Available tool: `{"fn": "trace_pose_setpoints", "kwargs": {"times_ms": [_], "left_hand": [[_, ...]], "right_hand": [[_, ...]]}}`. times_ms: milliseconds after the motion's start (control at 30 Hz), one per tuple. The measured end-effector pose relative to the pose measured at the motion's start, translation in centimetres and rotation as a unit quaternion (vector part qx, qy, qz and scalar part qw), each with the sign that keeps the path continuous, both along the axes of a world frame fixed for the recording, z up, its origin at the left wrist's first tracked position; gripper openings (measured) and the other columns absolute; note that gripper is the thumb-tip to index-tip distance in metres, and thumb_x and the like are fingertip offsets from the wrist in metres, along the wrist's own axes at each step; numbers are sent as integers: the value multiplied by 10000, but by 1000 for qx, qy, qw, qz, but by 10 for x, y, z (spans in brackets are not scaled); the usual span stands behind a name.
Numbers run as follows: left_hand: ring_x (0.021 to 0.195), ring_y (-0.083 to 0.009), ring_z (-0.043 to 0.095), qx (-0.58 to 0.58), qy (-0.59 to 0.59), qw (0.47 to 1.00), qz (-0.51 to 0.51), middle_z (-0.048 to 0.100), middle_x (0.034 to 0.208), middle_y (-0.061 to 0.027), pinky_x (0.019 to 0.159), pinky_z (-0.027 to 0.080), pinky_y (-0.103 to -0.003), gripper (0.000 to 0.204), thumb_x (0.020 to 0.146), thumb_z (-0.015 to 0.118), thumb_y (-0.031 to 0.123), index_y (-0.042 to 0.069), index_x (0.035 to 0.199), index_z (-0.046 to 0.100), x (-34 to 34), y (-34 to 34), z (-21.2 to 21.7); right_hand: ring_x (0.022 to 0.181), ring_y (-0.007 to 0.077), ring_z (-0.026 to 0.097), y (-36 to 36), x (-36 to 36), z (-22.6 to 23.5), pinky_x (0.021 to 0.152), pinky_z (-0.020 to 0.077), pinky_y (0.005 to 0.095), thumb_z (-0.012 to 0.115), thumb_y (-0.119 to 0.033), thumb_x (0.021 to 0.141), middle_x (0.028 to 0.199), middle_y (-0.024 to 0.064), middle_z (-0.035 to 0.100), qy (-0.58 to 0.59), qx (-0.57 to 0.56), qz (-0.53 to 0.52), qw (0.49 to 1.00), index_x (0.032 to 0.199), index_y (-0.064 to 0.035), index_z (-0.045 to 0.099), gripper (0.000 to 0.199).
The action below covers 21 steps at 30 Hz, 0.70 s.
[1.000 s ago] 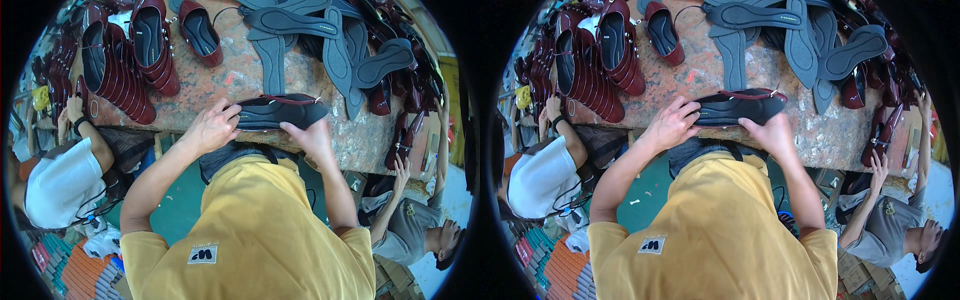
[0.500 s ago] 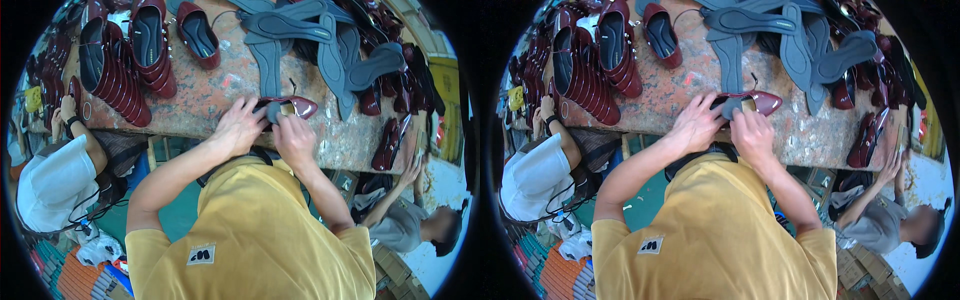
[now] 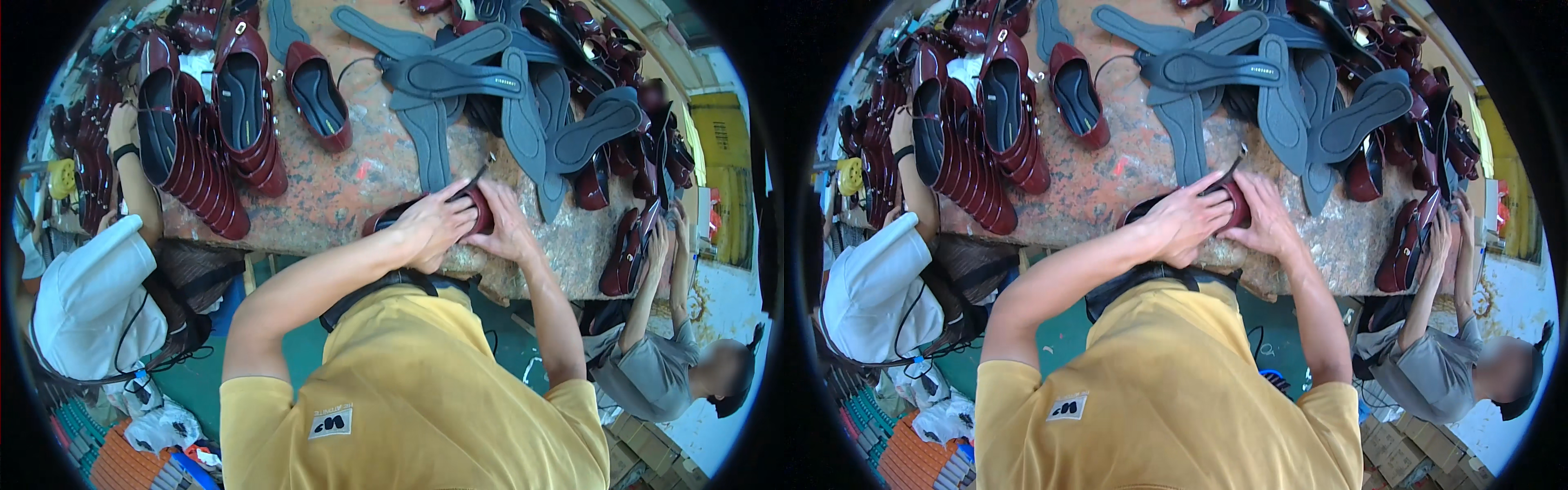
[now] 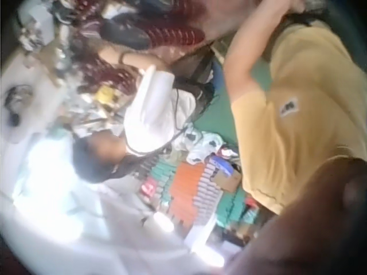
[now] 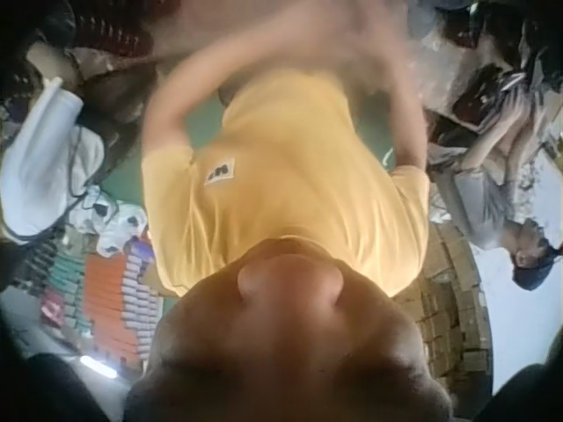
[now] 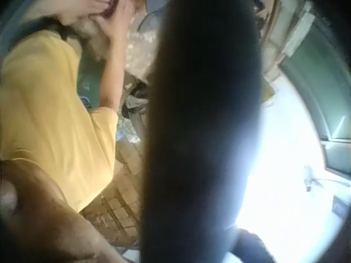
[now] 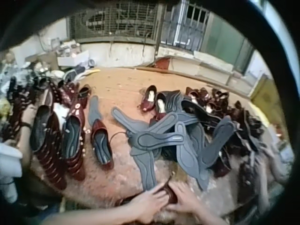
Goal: The person inserts black insoles into maroon high-heeled shoes on a workbench. They repeatedly pick up a shoe, place an insole inside, and set the shoe down, working through a pile of shoes and insoles.
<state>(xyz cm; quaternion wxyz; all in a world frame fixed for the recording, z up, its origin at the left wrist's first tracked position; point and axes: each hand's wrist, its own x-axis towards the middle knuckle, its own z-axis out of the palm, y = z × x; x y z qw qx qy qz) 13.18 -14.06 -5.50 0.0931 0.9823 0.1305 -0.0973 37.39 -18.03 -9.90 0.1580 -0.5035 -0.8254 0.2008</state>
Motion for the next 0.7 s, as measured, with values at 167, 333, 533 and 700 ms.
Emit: {"fn": "trace_pose_setpoints", "kwargs": {"times_ms": [167, 333, 533, 700], "left_hand": [[1520, -315, 484, -102, -189, 927, 307, 490, 1610, -166, 1256, 384, -563, 896, 735, 932, 283, 55, 1517, 559, -88, -34, 14], [1384, -405, 596, -179, -377, 823, 386, 575, 1495, -199, 1151, 518, -481, 918, 712, 985, 187, 56, 1511, 552, -98, -10, 56], [1365, -408, 574, -185, -484, 844, 137, 555, 1475, -166, 1150, 504, -478, 817, 744, 880, 6, 108, 1500, 585, -2, 14, 117], [1326, -397, 590, -189, -450, 868, 92, 571, 1444, -159, 1114, 524, -484, 793, 758, 858, 14, 132, 1496, 593, -7, 3, 129]], "right_hand": [[1470, 443, 506, 1, -10, 16, 1282, 344, 571, 1001, -349, 675, 1522, 220, 588, 54, 2, 0, 999, 1556, -49, 521, 1048], [1410, 367, 572, -7, -13, 58, 1242, 378, 564, 880, -284, 824, 1436, 98, 681, -50, 20, 129, 990, 1198, -121, 777, 421], [1464, 333, 511, 2, -11, 106, 1229, 356, 561, 806, -211, 837, 1416, 110, 662, -139, -11, 91, 986, 1464, -160, 629, 654], [1296, 305, 623, 7, -8, 105, 1082, 500, 473, 738, -219, 884, 1369, 82, 688, -199, -133, 166, 957, 1380, -163, 668, 504]]}}
